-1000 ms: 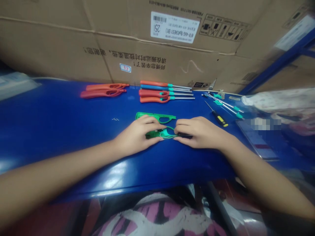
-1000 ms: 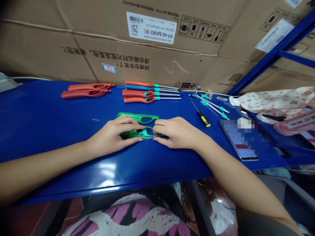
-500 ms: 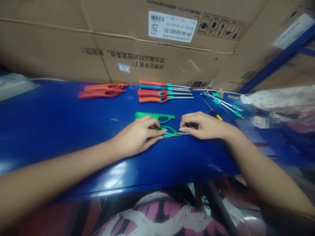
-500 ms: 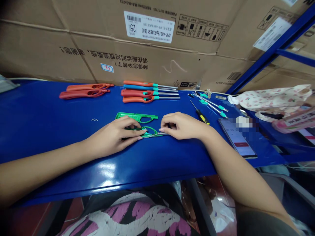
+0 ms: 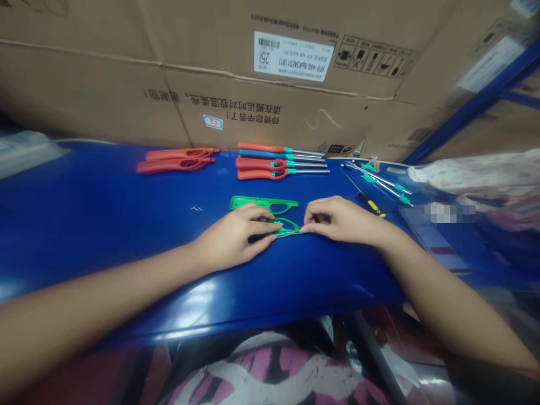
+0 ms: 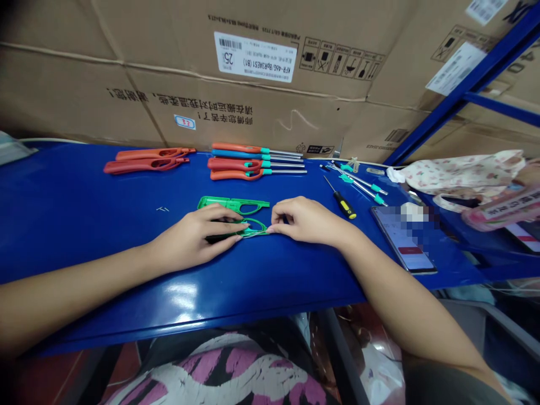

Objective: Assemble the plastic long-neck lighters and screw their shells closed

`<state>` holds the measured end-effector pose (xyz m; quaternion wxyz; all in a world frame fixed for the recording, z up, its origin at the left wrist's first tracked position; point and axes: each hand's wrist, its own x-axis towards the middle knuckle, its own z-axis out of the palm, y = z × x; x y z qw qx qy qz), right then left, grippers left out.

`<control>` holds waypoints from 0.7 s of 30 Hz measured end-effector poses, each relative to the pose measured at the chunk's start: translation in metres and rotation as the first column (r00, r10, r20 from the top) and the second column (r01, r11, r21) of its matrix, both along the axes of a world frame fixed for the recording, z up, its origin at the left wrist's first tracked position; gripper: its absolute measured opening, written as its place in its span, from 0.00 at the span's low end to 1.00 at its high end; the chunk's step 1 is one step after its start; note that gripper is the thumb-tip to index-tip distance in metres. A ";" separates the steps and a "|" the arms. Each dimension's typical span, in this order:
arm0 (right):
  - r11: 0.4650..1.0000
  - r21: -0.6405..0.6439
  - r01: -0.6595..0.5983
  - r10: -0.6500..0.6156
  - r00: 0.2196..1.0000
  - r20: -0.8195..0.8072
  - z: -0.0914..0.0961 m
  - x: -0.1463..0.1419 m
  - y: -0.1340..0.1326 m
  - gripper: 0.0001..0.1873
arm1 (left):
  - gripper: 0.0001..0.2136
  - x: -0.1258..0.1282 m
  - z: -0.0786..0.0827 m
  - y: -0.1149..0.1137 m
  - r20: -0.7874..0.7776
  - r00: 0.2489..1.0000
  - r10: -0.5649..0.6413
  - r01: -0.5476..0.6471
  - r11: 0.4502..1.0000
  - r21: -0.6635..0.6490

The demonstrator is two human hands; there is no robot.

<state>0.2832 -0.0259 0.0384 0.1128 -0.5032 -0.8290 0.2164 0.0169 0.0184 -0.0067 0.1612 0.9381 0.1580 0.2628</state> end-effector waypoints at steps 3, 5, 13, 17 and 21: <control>0.999 0.033 -0.037 0.037 0.999 -0.012 0.000 0.002 0.001 0.11 | 0.13 -0.001 0.002 0.001 -0.002 1.000 0.015 -0.015 1.000 -0.017; 0.998 0.045 -0.048 0.049 0.998 -0.024 0.000 0.004 0.002 0.12 | 0.14 -0.001 0.003 0.000 -0.010 1.000 0.022 -0.022 1.000 -0.020; 0.993 0.081 -0.083 0.091 0.990 -0.106 0.002 0.011 0.004 0.12 | 0.16 -0.001 0.005 -0.001 -0.022 0.998 0.055 -0.055 0.999 -0.001; 0.976 0.211 -0.059 0.102 0.975 -0.199 -0.002 0.009 0.005 0.10 | 0.15 -0.003 0.008 -0.001 -0.039 0.995 0.096 -0.093 0.993 0.078; 0.927 0.364 -0.091 0.188 0.952 -0.241 -0.009 -0.001 0.005 0.10 | 0.13 -0.008 0.012 0.001 -0.083 0.986 0.142 -0.129 0.981 0.145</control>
